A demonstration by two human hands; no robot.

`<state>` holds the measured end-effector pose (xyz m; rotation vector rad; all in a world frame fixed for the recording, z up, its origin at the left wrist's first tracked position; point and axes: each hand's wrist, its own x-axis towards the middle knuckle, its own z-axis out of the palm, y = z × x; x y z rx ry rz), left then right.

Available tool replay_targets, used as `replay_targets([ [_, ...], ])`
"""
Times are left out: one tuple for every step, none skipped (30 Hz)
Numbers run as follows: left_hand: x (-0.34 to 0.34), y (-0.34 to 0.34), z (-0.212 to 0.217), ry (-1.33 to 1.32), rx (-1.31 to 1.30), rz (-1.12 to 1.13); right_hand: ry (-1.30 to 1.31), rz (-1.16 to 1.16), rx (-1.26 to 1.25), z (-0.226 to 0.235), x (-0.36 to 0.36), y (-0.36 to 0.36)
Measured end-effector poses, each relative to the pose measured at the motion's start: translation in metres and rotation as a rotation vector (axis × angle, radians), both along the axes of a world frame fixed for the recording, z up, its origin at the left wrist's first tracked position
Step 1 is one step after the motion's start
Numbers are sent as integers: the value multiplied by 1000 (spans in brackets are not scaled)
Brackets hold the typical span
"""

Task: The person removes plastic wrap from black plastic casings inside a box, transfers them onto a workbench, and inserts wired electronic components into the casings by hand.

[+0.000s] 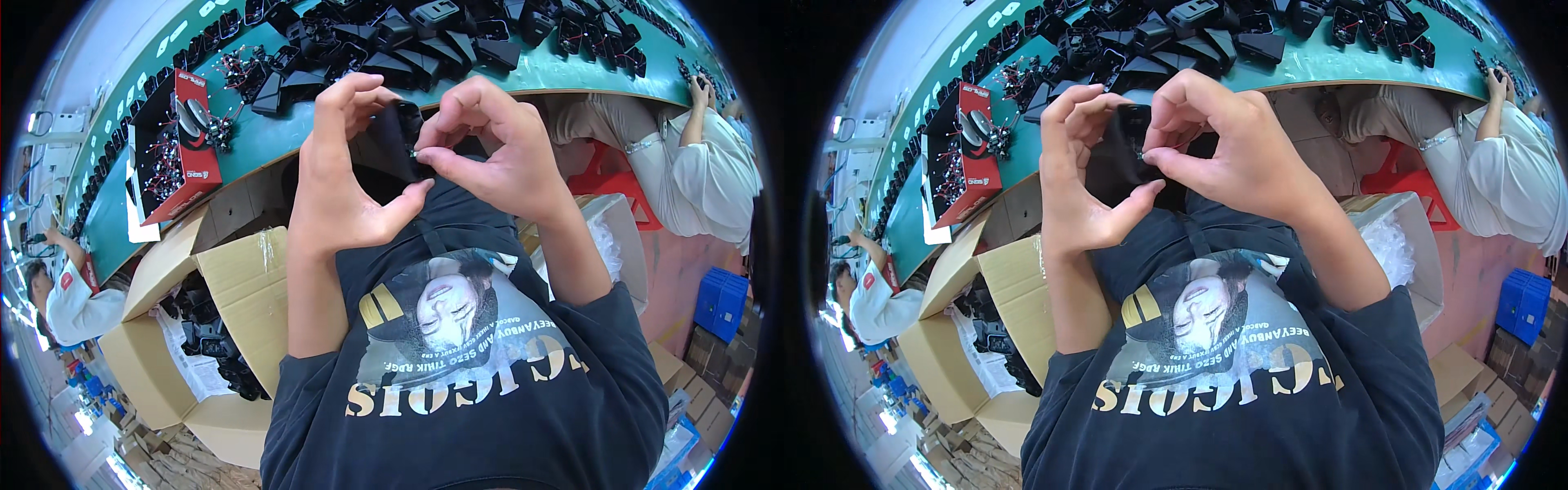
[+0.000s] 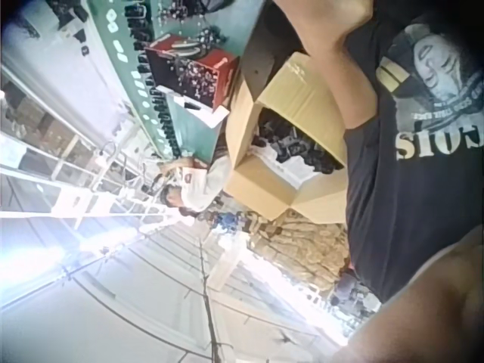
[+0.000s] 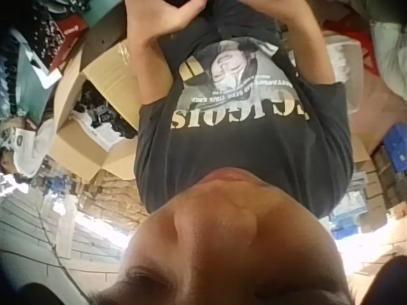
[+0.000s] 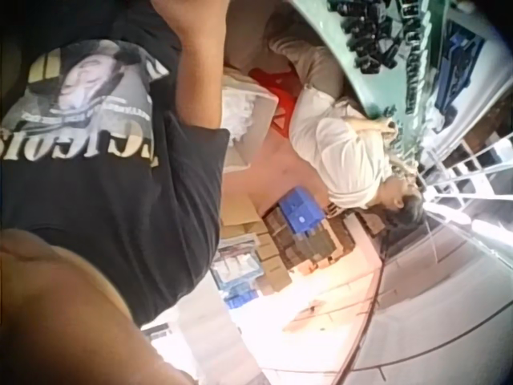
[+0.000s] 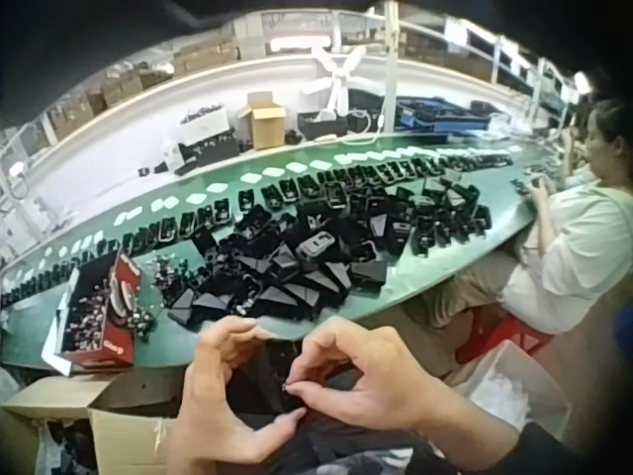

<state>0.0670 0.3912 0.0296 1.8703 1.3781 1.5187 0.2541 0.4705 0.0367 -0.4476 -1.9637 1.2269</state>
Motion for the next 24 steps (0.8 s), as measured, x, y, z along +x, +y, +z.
replay_targets([
  [1,0,-1,0,-2,4,0,4,-2,-1,1,0],
  [1,0,-2,-34,-5,1,13,6,-5,-2,1,1],
  [2,0,-3,-69,-8,-2,25,8,-8,-3,2,1],
  [3,-1,-4,-104,-11,-4,37,11,-11,-4,2,1],
  [4,-2,-5,-140,-14,-5,49,14,-15,-6,2,1],
  [6,-1,-6,-144,-13,0,45,19,-15,-7,3,2],
  [10,0,-8,-213,-3,5,113,28,-136,-9,3,1],
  [16,2,-10,-279,8,13,182,40,-257,-11,4,1],
  [22,3,-12,-346,20,22,249,52,-380,-15,4,1],
  [26,4,-13,-413,31,31,315,63,-504,-18,3,1],
  [31,4,-14,-423,29,40,303,67,-509,-21,4,0],
  [35,4,-14,-416,33,54,359,80,-562,-24,4,-1],
  [39,4,-13,-409,38,68,414,91,-614,-27,3,-1],
  [42,4,-11,-402,42,82,470,102,-666,-31,3,-2],
  [44,3,-9,-395,47,95,525,111,-718,-34,2,-4],
  [44,3,-8,-408,50,96,511,108,-715,-39,0,-5],
  [42,0,-5,-340,34,124,560,126,-750,-44,-5,-8],
  [43,-1,-2,-280,22,149,601,141,-779,-47,-7,-9],
  [44,-2,0,-220,11,174,642,156,-807,-49,-8,-9],
  [48,-1,1,-160,0,199,683,171,-834,-48,-8,-8],
  [49,-2,0,-170,4,203,672,172,-832,-47,-9,-11],
  [51,-3,-1,-188,-7,206,670,161,-872,-46,-10,-14],
  [52,-4,-2,-205,-18,208,670,151,-912,-44,-11,-16],
  [54,-4,-2,-220,-30,211,671,141,-953,-43,-12,-18],
])
